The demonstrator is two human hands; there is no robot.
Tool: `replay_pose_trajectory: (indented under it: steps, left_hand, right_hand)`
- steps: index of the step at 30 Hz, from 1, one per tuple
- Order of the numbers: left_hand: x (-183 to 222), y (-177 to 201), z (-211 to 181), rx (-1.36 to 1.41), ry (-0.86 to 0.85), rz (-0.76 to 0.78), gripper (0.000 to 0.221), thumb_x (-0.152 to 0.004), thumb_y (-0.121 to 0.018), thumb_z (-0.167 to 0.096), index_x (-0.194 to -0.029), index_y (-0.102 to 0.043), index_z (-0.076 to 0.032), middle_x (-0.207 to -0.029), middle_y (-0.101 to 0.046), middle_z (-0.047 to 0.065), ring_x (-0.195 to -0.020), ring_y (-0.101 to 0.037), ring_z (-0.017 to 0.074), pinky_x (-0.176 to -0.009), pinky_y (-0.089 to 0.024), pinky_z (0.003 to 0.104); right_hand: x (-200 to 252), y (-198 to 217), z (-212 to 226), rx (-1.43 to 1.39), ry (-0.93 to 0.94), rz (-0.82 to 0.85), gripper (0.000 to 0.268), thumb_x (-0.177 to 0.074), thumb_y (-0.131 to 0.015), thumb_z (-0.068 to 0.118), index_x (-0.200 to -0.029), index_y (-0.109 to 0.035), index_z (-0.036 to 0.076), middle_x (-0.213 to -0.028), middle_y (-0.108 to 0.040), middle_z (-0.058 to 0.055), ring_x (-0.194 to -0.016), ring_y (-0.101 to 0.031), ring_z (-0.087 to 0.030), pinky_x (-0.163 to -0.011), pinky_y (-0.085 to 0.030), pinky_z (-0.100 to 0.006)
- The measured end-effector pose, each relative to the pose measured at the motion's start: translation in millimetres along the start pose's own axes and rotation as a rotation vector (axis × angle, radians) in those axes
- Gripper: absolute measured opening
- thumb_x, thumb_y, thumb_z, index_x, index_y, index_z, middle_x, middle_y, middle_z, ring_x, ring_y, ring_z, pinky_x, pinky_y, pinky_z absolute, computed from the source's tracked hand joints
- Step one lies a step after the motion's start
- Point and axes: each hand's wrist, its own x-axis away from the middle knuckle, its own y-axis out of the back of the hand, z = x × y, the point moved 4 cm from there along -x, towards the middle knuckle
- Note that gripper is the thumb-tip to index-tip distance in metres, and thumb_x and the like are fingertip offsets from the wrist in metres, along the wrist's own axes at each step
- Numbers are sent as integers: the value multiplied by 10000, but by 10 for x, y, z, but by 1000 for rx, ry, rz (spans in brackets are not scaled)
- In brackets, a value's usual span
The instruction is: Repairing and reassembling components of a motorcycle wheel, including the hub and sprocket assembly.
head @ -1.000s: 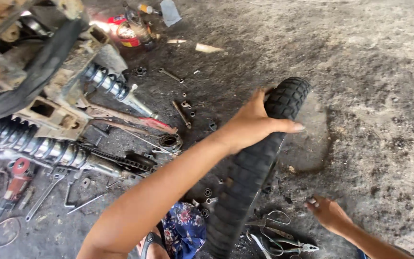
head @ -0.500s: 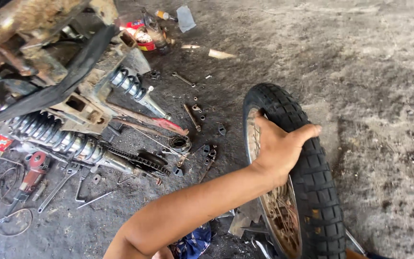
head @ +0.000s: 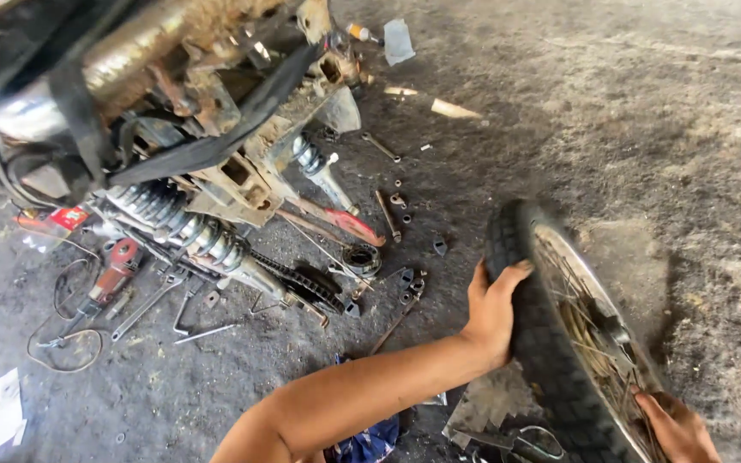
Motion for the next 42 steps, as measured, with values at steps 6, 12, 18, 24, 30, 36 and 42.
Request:
replay_pose_trajectory:
  steps: [6, 12, 18, 24, 30, 36, 42]
  left_hand:
    - [-13, 1205, -154, -638, 149, -444, 757, -889, -591, -560, -1345, -560, 44, -1332, -666, 286, -1220, -638, 401, -1101, -452, 462]
    - [169, 2981, 245, -1260, 306, -599, 784, -949, -417, -693, -1363, -559, -42, -1373, -575, 260, -1237, -563, 444, -1044, -451, 523]
    - [1069, 3326, -121, -2258, 386, 723, 651, -1047, -435, -584, -1200, -615, 23, -1279, -579, 265, -1168, -597, 387, -853, -579, 537]
    - [1362, 4077, 355, -2316, 129, 851, 543, -954, -593, -77, -1478, -467, -17, -1416, -423, 327, -1030, -593, 377, -620, -636, 394]
    - [1936, 3518, 415, -1994, 516, 1266, 472, -765, -599, -104, -1233, -654, -87, -1214, -608, 135, -1057, -640, 298, -840, -561, 465]
    - [2448, 4109, 1890, -2391, 326, 2138, 404, -978, -477, -339, -1264, -618, -91, -1319, -565, 110, -1202, -585, 278, -987, -465, 441]
    - [2972, 2579, 4373, -2744, -1241, 3165, 608, -975, -433, -519, -1443, -488, -134, -1537, -397, 75, -1403, -367, 242, -1128, -268, 416]
  right_hand:
    - [-120, 414, 830, -293, -990, 475, 704, -906, -555, 695, -1396, -646, 198, -633, -441, -80, -511, -383, -185, -442, -333, -357]
    - [-379, 492, 1308, -45, -717, 704, 641, -857, -586, 731, -1243, -724, 239, -603, -341, -11, -485, -328, -153, -486, -253, -340]
    - [-251, 129, 1013, 233, -374, 629, 877, -877, -608, 806, -1119, -680, -34, -576, -606, -13, -431, -489, -73, -388, -455, -255]
    - [-423, -49, 873, 217, -469, 646, 1136, -816, -651, 765, -1535, -312, -46, -1125, -689, -266, -427, -514, -117, -354, -441, -284]
    - [-351, -384, 823, 78, -667, 703, 1134, -843, -720, 684, -1621, -184, 57, -1207, -637, -259, -509, -467, -149, -418, -422, -300]
    - [-420, 49, 1370, 34, -395, 559, 659, -812, -734, 601, -1114, -661, 20, -902, -742, -185, -815, -718, -308, -729, -593, -468]
    - [-111, 1760, 2518, -117, -72, 384, 531, -905, -683, 422, -1213, -592, -1, -1006, -715, -235, -949, -685, -429, -792, -550, -528]
